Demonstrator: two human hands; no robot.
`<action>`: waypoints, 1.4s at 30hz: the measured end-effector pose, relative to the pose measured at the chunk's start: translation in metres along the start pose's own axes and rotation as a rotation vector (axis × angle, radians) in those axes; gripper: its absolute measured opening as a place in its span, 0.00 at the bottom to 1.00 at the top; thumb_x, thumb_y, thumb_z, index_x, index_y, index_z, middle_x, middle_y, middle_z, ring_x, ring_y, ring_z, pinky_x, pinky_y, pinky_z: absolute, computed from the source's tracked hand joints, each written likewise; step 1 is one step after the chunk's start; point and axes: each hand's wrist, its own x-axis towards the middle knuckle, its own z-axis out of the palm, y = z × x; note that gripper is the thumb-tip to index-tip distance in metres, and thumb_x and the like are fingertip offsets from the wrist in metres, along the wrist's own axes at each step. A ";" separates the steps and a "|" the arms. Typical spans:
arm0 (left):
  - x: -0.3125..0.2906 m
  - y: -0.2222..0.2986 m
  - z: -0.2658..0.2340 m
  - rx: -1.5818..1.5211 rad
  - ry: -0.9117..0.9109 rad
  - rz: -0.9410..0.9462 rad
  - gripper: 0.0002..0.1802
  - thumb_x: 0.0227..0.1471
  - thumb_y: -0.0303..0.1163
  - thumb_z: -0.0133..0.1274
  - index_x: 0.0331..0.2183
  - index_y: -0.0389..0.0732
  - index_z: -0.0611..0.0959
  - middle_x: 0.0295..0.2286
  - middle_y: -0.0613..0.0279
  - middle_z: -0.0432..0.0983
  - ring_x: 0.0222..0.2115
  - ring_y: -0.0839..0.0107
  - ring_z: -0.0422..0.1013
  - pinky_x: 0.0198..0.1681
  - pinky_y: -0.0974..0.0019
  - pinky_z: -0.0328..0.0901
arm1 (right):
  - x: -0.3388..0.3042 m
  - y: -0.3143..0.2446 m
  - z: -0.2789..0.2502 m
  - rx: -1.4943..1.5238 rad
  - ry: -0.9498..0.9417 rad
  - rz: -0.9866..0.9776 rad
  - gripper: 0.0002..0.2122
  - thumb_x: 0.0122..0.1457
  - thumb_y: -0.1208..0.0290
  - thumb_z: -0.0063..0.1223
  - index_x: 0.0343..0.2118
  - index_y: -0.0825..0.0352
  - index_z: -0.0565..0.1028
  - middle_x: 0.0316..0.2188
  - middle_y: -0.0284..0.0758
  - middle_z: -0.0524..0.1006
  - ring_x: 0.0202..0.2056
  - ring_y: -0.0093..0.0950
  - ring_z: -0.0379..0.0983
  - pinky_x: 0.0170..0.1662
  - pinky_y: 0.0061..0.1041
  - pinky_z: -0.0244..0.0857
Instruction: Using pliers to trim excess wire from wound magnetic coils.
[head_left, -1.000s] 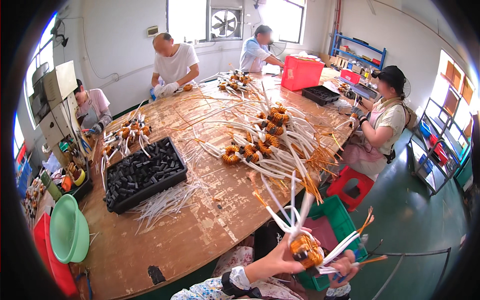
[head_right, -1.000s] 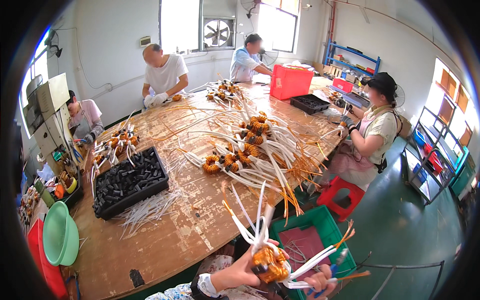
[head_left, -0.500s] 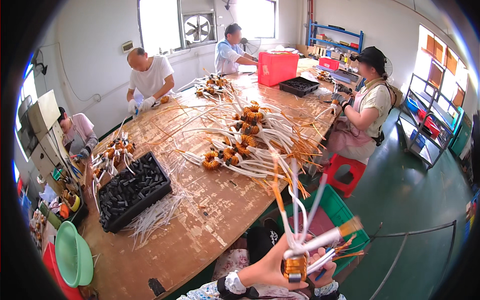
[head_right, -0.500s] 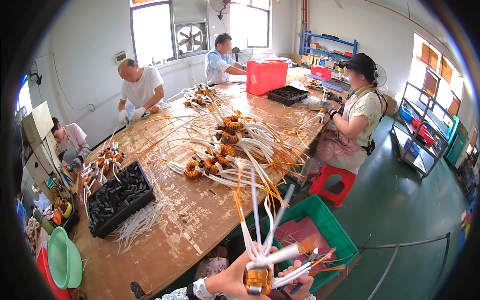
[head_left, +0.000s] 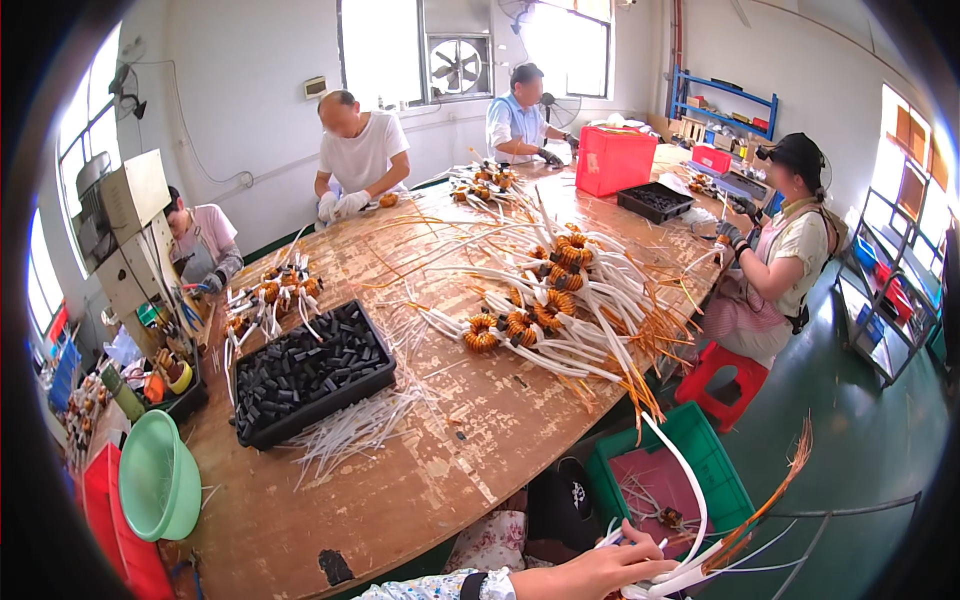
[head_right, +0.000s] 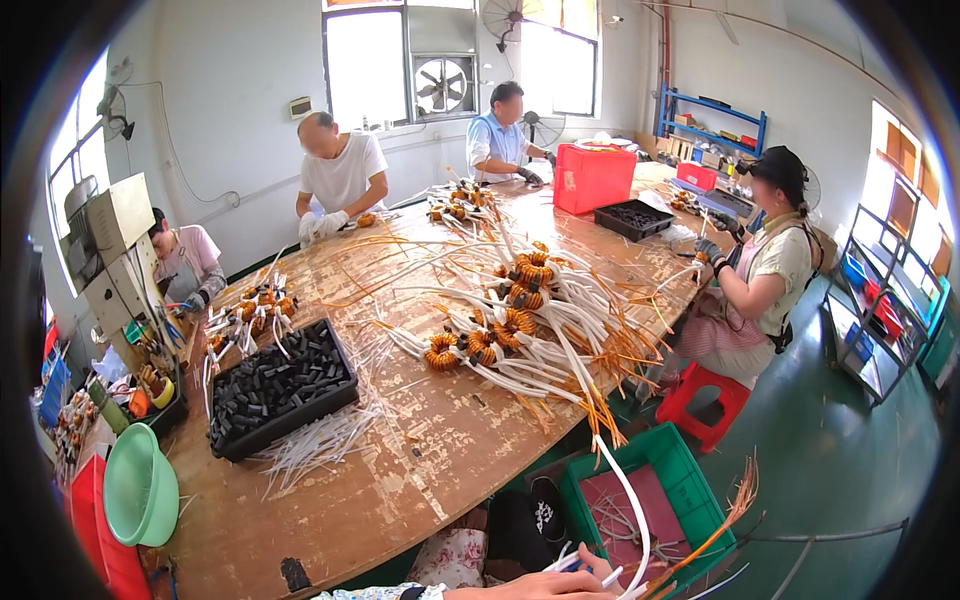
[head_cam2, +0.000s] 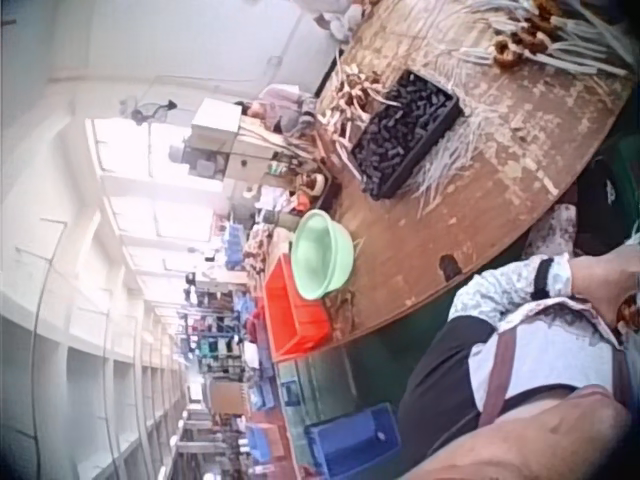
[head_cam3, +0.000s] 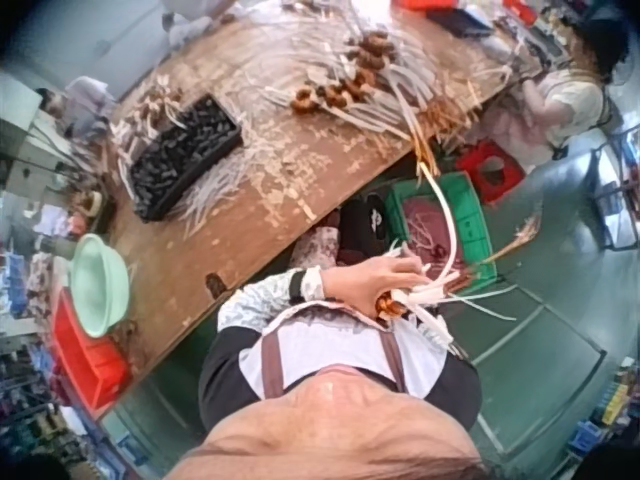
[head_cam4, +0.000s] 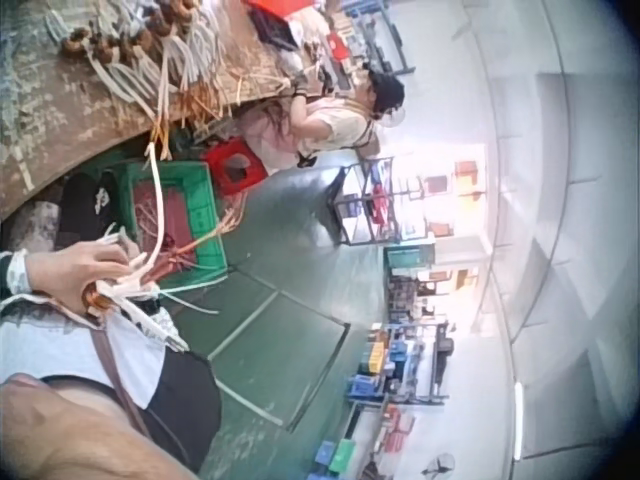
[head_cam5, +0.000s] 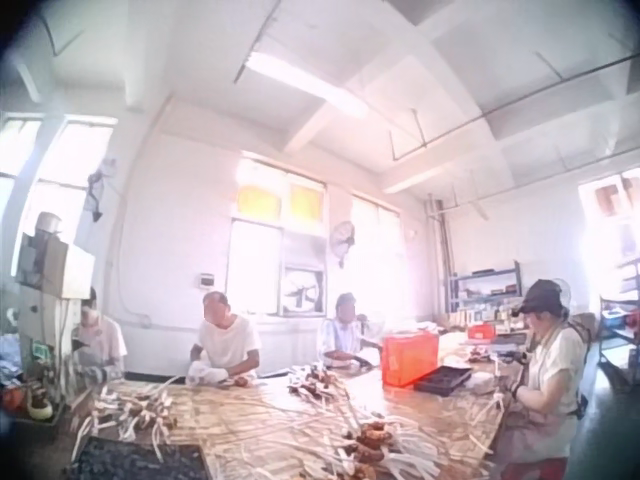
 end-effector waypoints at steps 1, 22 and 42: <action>-0.002 0.001 0.000 0.000 0.002 -0.001 0.41 0.23 0.31 0.63 0.47 0.36 0.70 0.39 0.47 0.65 0.38 0.50 0.65 0.40 0.53 0.62 | 0.004 0.004 -0.010 -0.013 -0.001 0.008 0.08 0.52 0.68 0.51 0.32 0.62 0.67 0.22 0.31 0.70 0.29 0.26 0.71 0.33 0.33 0.69; -0.065 -0.041 -0.034 -0.653 0.495 -0.314 0.43 0.28 0.22 0.62 0.49 0.41 0.60 0.47 0.57 0.64 0.45 0.71 0.66 0.49 0.67 0.62 | -0.013 -0.114 0.005 -0.786 0.282 -0.713 0.08 0.59 0.74 0.47 0.41 0.64 0.65 0.22 0.27 0.66 0.19 0.18 0.62 0.23 0.19 0.61; -0.091 -0.049 -0.057 -0.466 0.714 -0.398 0.41 0.29 0.24 0.68 0.45 0.40 0.64 0.44 0.56 0.68 0.44 0.70 0.68 0.49 0.65 0.63 | -0.036 -0.027 0.159 -1.582 -0.853 -0.625 0.20 0.47 0.73 0.60 0.46 0.63 0.72 0.29 0.36 0.71 0.31 0.32 0.70 0.35 0.26 0.65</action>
